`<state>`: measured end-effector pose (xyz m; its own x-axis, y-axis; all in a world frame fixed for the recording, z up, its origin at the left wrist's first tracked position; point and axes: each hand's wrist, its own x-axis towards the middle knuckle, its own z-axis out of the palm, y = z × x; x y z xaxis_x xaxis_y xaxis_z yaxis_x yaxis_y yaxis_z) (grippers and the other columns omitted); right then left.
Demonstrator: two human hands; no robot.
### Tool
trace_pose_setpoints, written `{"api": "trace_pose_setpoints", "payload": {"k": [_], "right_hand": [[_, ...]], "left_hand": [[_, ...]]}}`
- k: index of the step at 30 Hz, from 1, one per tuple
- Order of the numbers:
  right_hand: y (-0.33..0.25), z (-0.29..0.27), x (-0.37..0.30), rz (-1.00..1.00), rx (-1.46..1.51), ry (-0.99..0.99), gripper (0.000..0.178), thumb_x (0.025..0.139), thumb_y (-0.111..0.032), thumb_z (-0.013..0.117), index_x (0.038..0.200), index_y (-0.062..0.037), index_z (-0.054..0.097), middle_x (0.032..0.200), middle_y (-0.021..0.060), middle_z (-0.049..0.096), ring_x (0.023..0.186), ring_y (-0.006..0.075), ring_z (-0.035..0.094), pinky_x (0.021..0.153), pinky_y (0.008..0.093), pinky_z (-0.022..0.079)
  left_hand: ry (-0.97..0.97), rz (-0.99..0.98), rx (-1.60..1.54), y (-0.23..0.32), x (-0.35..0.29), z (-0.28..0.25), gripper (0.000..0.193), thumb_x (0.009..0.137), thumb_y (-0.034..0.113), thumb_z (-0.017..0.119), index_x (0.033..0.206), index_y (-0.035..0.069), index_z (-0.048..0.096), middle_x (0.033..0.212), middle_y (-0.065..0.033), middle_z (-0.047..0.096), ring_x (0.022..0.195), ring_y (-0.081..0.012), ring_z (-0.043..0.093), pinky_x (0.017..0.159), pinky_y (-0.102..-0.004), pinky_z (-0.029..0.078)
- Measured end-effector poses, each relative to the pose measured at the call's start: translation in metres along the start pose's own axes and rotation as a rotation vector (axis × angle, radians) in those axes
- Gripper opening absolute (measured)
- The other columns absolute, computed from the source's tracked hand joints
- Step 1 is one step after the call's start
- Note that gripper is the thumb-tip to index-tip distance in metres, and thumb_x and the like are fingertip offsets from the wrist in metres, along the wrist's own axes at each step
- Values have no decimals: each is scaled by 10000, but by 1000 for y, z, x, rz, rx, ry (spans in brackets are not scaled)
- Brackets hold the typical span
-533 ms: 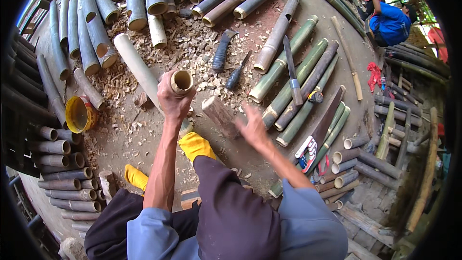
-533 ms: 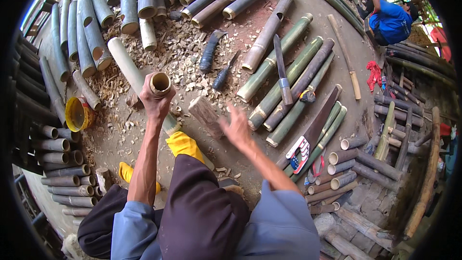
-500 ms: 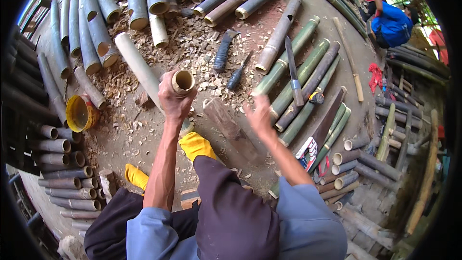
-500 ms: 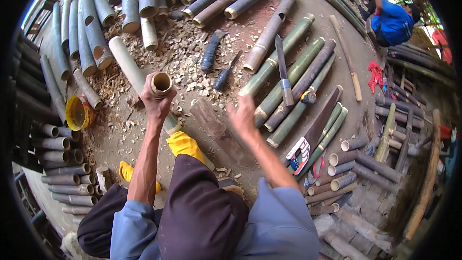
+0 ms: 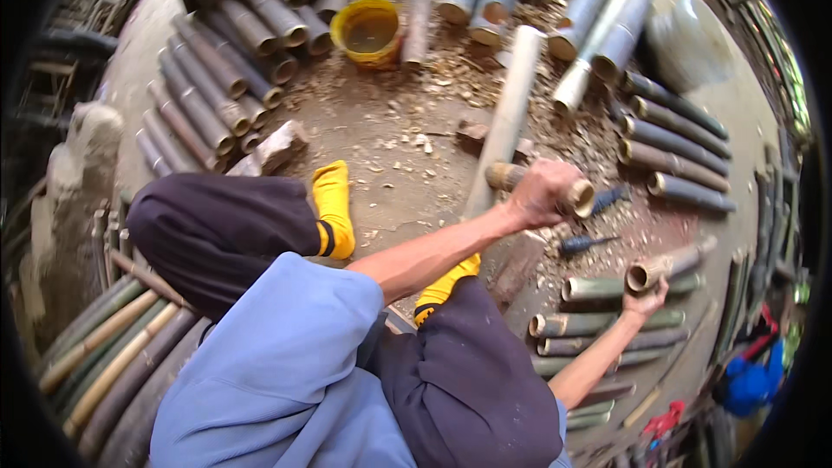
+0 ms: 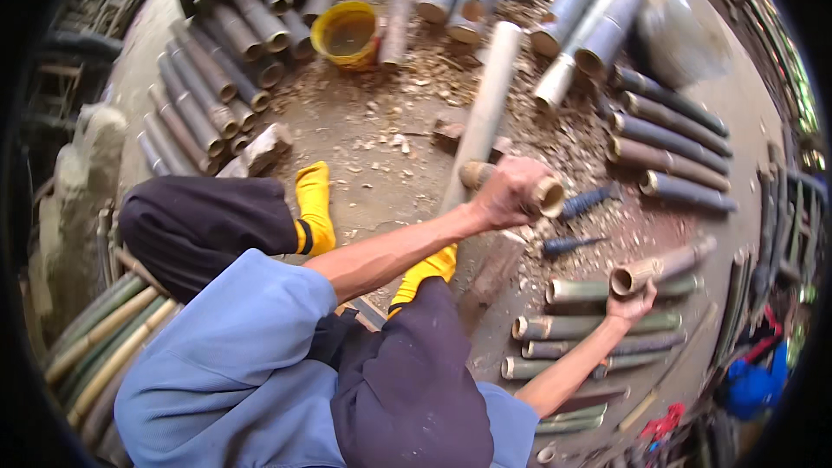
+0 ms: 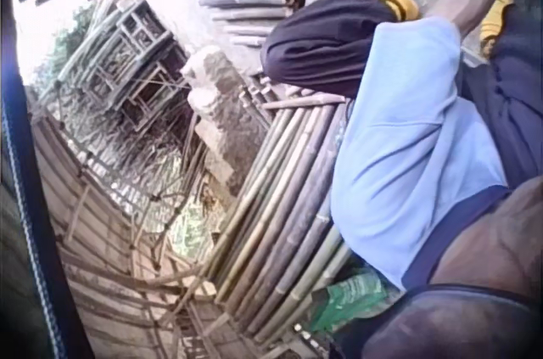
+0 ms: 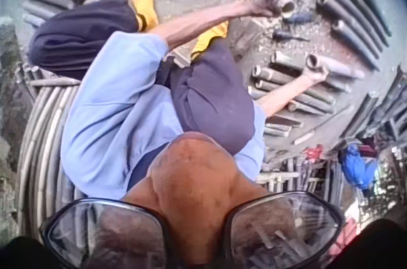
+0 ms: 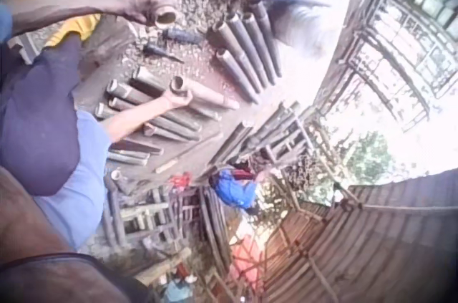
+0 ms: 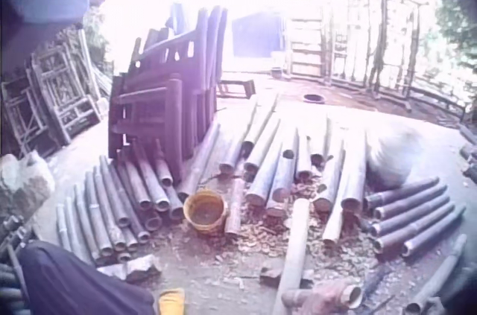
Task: The person uses a curved blade to shave the inside of a hole in a bamboo pole, then inserts other bamboo segments to assemble a frame.
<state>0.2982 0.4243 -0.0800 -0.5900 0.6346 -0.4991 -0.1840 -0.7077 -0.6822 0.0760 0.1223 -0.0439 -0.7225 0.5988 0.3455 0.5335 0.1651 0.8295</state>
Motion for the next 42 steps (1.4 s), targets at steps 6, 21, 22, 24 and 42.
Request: {"api": "trace_pose_setpoints", "payload": {"k": [6, 21, 22, 24, 42], "right_hand": [[-33, 27, -84, -71, -226, 79, 571, 762, -438, 642, 1067, 22, 497, 868, 130, 588, 694, 244, 609, 626, 360, 529], [101, 111, -240, 14, -729, -160, 681, 617, -228, 736, 1205, 14, 493, 1008, 69, 561, 928, 174, 541, 845, 301, 437], [101, 110, -235, 43, -704, -185, 676, 616, -237, 733, 1197, 14, 497, 1002, 67, 563, 927, 168, 539, 841, 296, 436], [97, 108, -224, 110, -685, -239, 660, 615, -249, 725, 1176, 17, 501, 980, 70, 568, 902, 163, 549, 813, 293, 454], [61, 123, -212, 249, -914, -340, 708, 639, -278, 752, 1215, 27, 477, 1007, 85, 587, 904, 170, 576, 820, 316, 472]], "left_hand": [[125, 58, 169, 19, 2, -4, 603, 563, 115, 746, 1122, 48, 529, 1074, -155, 546, 1020, -332, 528, 923, -443, 394], [-471, -623, -1110, 88, -61, -16, 621, 773, 253, 739, 1256, -40, 483, 1153, -117, 586, 1055, -159, 554, 931, -304, 435], [-477, -633, -1059, 85, -59, -14, 647, 752, 264, 756, 1244, -59, 485, 1159, -130, 586, 1042, -161, 560, 929, -311, 439], [-391, -635, -1044, 87, -59, -11, 638, 750, 262, 756, 1234, -61, 493, 1131, -133, 598, 1018, -166, 571, 921, -313, 443], [-198, -778, -1208, 99, -61, 17, 504, 710, 243, 745, 1089, 0, 519, 958, -62, 584, 867, -127, 555, 766, -285, 472]]}}
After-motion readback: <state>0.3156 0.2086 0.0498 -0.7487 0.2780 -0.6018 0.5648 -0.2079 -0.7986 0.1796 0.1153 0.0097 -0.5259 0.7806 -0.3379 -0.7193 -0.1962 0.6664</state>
